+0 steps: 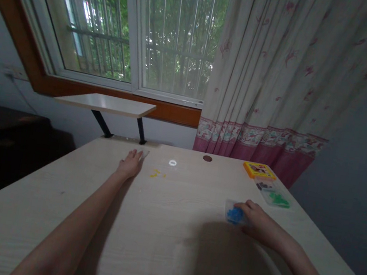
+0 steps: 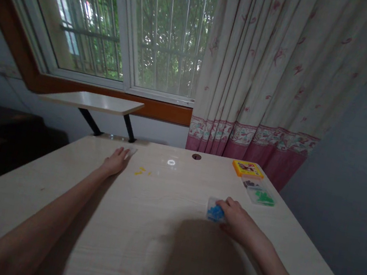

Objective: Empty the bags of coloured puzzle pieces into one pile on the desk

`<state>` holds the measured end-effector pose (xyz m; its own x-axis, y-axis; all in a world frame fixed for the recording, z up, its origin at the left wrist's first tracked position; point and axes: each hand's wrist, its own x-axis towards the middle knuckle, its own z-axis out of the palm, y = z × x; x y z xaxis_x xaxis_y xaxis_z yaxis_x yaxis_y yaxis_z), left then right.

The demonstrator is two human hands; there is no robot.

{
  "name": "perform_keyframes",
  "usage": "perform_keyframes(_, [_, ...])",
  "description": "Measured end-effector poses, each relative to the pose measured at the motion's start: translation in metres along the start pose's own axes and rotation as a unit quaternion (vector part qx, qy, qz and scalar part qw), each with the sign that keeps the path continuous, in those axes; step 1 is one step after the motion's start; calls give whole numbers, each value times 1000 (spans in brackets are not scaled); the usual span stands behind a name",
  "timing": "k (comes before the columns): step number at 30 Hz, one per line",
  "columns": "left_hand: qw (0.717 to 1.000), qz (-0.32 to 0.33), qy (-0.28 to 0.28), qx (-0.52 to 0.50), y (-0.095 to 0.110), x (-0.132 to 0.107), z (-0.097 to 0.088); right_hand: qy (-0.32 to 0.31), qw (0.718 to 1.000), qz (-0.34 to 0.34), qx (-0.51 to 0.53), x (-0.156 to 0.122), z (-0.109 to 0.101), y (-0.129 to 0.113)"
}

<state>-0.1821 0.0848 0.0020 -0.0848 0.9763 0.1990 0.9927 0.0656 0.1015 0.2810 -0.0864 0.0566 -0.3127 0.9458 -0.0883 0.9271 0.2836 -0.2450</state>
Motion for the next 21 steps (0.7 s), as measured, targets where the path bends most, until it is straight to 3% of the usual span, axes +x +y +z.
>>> perform_keyframes(5, [1000, -1, 4, 4, 0, -4, -2, -29, 999, -13, -16, 15, -12, 1])
perform_keyframes(13, [1000, 3, 8, 4, -1, 3, -8, -107, 993, 55, -19, 36, -14, -4])
perform_keyframes(18, [999, 3, 38, -1, 4, -1, -14, -69, 997, -28, -3, 43, -15, -23])
perform_keyframes(21, [995, 71, 55, -43, 13, -8, -17, -35, 989, -122, 71, 55, -21, -43])
